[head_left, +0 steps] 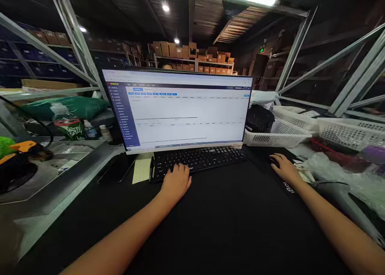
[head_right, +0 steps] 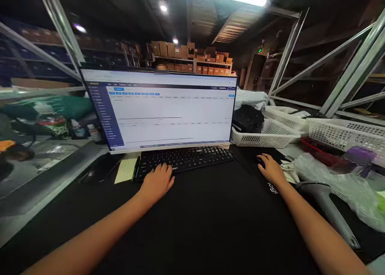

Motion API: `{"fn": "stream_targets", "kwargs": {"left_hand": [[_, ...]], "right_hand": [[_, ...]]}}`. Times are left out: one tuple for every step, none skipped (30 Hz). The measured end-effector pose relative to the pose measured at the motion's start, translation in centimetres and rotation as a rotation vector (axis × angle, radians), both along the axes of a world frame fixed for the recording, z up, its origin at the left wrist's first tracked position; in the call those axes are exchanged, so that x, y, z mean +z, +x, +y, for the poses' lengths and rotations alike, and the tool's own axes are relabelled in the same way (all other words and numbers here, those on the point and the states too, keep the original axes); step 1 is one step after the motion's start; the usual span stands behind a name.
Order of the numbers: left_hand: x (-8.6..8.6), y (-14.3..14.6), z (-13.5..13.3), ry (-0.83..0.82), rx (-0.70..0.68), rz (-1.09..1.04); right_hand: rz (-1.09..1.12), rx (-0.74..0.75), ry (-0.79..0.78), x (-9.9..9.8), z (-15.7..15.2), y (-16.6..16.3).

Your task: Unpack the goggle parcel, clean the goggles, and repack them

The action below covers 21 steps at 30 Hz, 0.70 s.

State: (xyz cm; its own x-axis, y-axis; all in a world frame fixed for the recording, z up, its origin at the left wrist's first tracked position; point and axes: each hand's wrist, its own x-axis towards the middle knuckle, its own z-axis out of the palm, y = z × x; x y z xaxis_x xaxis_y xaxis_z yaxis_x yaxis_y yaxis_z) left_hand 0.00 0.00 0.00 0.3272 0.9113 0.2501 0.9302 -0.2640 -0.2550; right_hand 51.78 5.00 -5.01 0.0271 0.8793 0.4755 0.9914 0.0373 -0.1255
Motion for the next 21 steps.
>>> {"fn": "stream_targets", "kwargs": {"left_hand": [[-0.02,-0.01,0.03,0.001,0.001,0.001],[-0.04,-0.03,0.05,0.003,0.001,0.002],[-0.05,-0.04,0.07,0.004,0.001,0.002],[-0.06,-0.04,0.09,0.004,0.0,0.001],[-0.07,-0.04,0.11,0.005,-0.003,0.0],[-0.06,-0.04,0.12,0.005,-0.005,-0.002],[-0.05,-0.03,0.14,0.005,-0.006,-0.004],[-0.04,-0.02,0.15,0.005,-0.008,-0.007],[-0.02,-0.02,0.17,0.002,-0.009,-0.008],[0.01,-0.01,0.19,0.0,-0.009,-0.009],[0.02,-0.01,0.21,-0.002,-0.009,-0.009],[0.02,-0.02,0.23,-0.005,-0.009,-0.009],[0.02,-0.03,0.25,-0.005,-0.01,-0.009],[-0.01,-0.05,0.27,-0.005,-0.01,-0.009],[-0.05,-0.06,0.3,-0.003,-0.012,-0.009],[-0.1,-0.08,0.33,-0.001,-0.013,-0.01],[-0.16,-0.1,0.35,0.001,-0.013,-0.011],[-0.22,-0.11,0.38,0.004,-0.013,-0.012],[-0.28,-0.13,0.4,0.006,-0.012,-0.013],[-0.34,-0.14,0.41,0.009,-0.012,-0.012],[-0.39,-0.15,0.43,0.011,-0.012,-0.011]], "right_hand": [[0.001,0.005,0.0,0.0,-0.03,0.0],[0.001,0.01,0.001,0.0,-0.07,-0.01],[0.002,0.014,0.002,0.0,-0.09,-0.01],[0.003,0.017,0.003,0.0,-0.11,-0.02],[0.003,0.02,0.004,-0.01,-0.13,-0.02],[0.004,0.021,0.005,-0.02,-0.14,-0.03],[0.004,0.021,0.007,-0.03,-0.14,-0.05],[0.005,0.021,0.01,-0.03,-0.14,-0.07],[0.005,0.02,0.013,-0.03,-0.14,-0.1],[0.005,0.019,0.016,-0.02,-0.13,-0.14],[0.005,0.018,0.02,0.0,-0.13,-0.18],[0.005,0.016,0.022,0.02,-0.14,-0.23],[0.003,0.014,0.024,0.05,-0.14,-0.28],[0.002,0.011,0.025,0.07,-0.16,-0.34],[0.0,0.007,0.026,0.11,-0.18,-0.39],[-0.002,0.004,0.026,0.15,-0.21,-0.45],[-0.004,0.002,0.025,0.19,-0.25,-0.51],[-0.007,0.001,0.023,0.26,-0.31,-0.57],[-0.009,0.001,0.021,0.34,-0.37,-0.64],[-0.011,0.0,0.018,0.43,-0.45,-0.72],[-0.014,0.0,0.013,0.55,-0.53,-0.81]]}}
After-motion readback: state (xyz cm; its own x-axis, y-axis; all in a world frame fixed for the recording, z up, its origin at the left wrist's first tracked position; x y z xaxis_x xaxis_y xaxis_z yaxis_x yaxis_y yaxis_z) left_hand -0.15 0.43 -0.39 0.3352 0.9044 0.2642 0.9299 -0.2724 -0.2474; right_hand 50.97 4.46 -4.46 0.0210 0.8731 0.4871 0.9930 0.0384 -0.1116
